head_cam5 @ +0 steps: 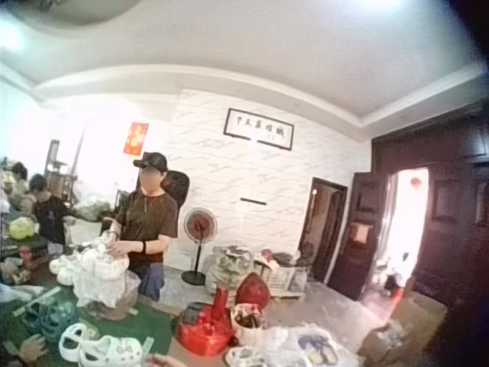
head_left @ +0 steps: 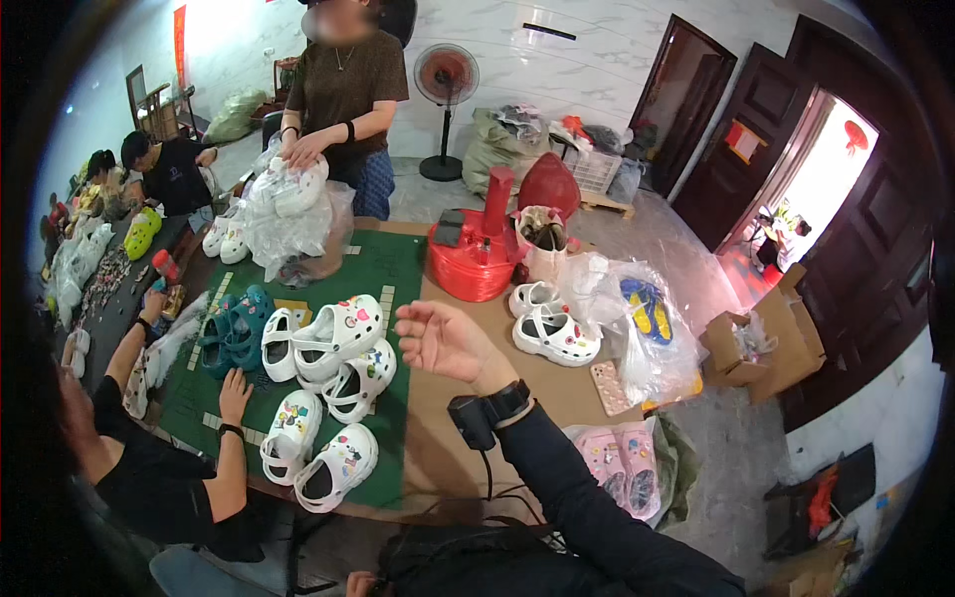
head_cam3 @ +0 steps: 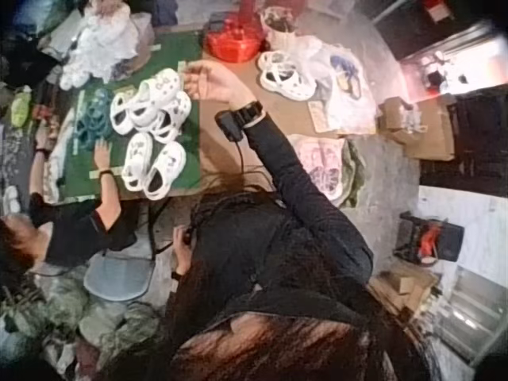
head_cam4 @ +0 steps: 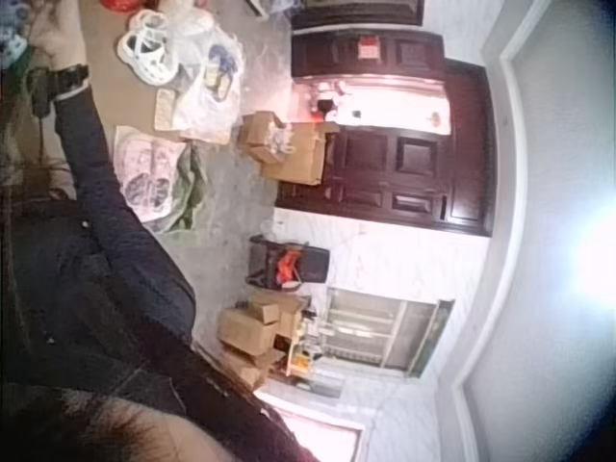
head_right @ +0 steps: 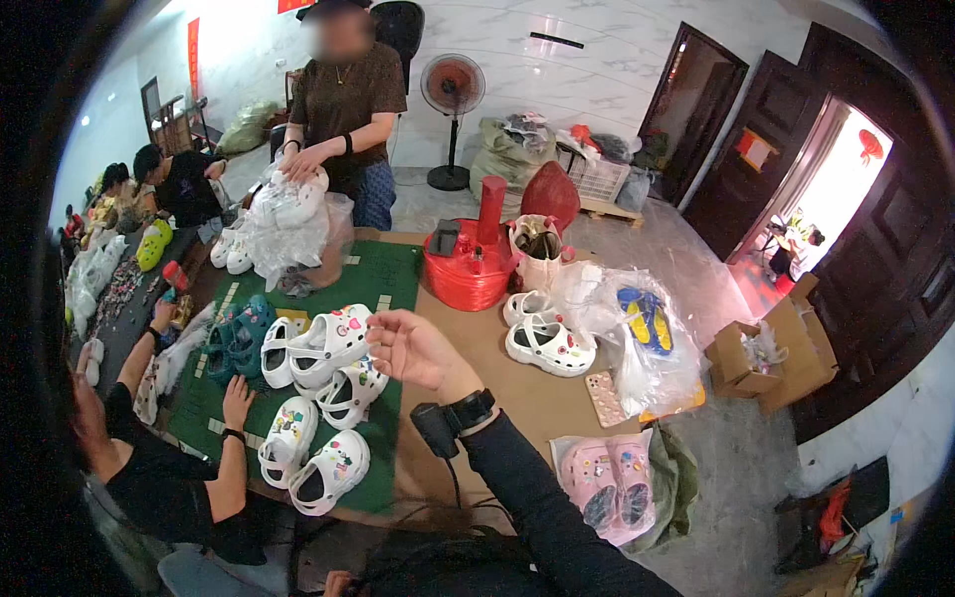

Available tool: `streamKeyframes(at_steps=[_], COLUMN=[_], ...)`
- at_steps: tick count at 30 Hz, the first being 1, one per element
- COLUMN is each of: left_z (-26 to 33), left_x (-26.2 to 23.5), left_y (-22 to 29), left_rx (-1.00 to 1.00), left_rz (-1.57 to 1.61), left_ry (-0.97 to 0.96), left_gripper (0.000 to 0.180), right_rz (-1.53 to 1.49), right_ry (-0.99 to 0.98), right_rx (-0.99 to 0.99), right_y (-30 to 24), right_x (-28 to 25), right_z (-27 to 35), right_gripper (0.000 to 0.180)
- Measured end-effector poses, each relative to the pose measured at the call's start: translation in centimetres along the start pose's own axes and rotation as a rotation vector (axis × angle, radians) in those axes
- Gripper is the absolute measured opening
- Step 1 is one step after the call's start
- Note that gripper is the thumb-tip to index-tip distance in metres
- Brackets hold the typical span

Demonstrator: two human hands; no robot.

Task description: Packaging finished shoes into plastic bags and placing them into larger sacks.

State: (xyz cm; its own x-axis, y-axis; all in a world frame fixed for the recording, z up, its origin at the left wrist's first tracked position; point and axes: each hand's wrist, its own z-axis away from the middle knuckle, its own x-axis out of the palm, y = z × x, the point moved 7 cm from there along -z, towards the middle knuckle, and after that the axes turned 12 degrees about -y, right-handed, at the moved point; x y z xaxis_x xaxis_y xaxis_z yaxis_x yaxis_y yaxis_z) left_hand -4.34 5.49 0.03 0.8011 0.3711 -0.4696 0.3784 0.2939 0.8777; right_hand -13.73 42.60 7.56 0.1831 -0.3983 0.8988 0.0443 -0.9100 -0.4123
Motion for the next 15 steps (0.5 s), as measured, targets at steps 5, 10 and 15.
streamKeyframes(at_steps=[5, 10, 15], left_z=[0.1, -2.3, 0.0], left_x=[-1.6, -0.7, -5.4], left_y=[4.4, -0.8, -3.2], left_rx=[0.064, -0.126, -0.09], left_rz=[-0.074, 0.399, 0.164], left_ry=[0.139, 0.168, 0.321], left_gripper=[0.018, 0.019, 0.018], right_rz=[1.204, 0.769, 0.429], right_ry=[-0.493, -0.864, -0.685], right_rx=[-0.01, 1.149, 1.168], right_y=[14.3, 31.2, 31.0], right_x=[3.6, -0.1, 0.7], right_z=[-2.7, 4.7, 6.0], right_gripper=[0.016, 0.021, 0.026])
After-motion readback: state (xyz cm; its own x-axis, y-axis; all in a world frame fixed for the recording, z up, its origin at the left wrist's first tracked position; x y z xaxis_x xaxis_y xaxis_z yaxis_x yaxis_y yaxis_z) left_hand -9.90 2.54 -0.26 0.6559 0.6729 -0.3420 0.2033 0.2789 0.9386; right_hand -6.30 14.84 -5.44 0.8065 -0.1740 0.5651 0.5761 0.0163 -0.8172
